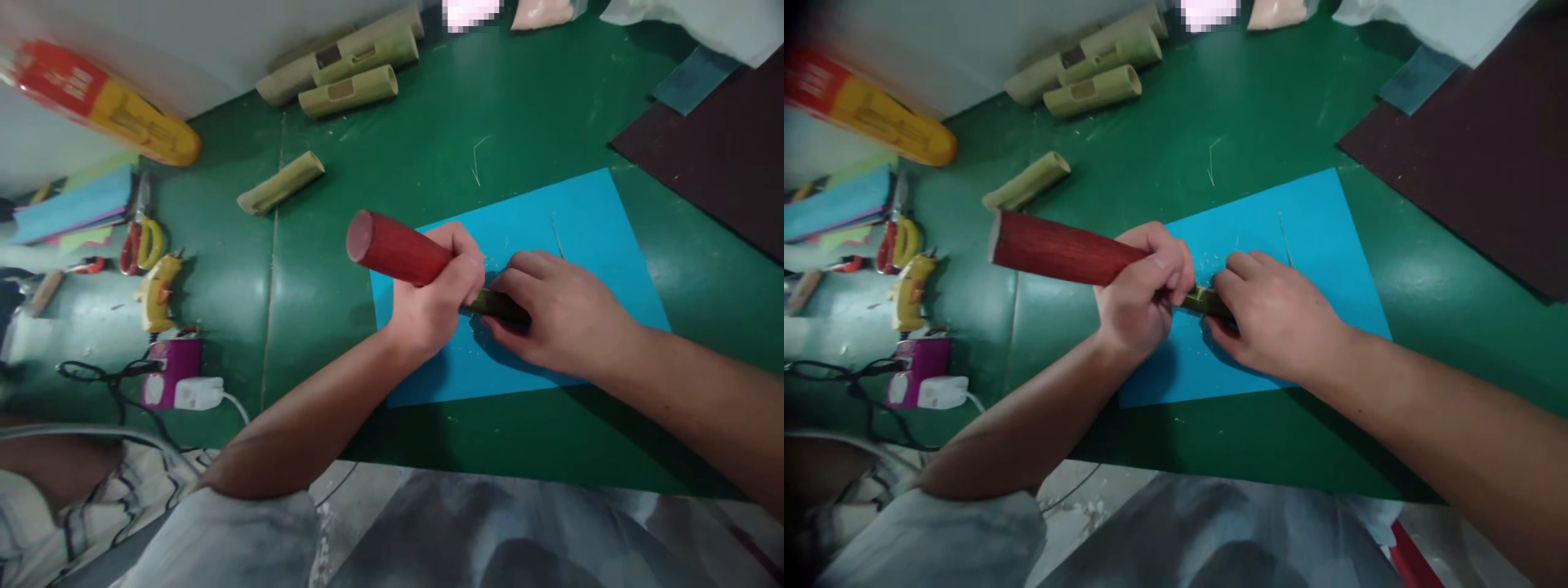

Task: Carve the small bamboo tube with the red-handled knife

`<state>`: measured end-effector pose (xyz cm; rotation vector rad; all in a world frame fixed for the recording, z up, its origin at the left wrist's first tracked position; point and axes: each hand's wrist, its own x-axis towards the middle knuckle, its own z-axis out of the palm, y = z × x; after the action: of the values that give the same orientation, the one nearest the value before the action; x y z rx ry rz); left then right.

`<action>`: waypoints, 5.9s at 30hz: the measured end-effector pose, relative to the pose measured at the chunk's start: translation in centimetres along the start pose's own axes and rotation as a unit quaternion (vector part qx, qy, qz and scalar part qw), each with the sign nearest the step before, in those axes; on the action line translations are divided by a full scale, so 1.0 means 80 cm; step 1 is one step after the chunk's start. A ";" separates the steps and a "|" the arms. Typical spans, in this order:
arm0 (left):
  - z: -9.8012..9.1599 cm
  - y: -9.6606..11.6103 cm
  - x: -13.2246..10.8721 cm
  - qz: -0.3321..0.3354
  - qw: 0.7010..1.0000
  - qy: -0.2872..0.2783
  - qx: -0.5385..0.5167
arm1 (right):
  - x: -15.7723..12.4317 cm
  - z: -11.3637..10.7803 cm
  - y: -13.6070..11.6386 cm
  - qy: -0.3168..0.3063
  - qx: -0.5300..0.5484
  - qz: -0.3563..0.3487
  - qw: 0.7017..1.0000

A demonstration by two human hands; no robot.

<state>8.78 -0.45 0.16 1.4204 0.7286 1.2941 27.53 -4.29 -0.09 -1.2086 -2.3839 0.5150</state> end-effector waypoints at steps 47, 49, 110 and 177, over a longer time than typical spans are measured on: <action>0.005 -0.003 0.008 -0.032 0.998 0.057 0.002 | 0.008 0.007 0.005 0.011 0.006 0.004 1.000; 0.007 -0.003 0.009 -0.019 0.996 0.082 0.001 | 0.009 0.006 0.005 0.010 0.003 0.011 1.000; 0.010 0.003 0.001 -0.010 0.999 0.031 0.020 | 0.009 0.003 0.006 -0.008 0.011 0.019 1.000; 0.012 0.008 0.006 -0.061 0.998 0.030 0.016 | 0.010 0.000 0.008 -0.013 0.009 0.018 1.000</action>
<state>9.64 -0.45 1.02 1.3450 0.8662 1.2387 27.48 -3.28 -0.27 -1.2471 -2.3786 0.5655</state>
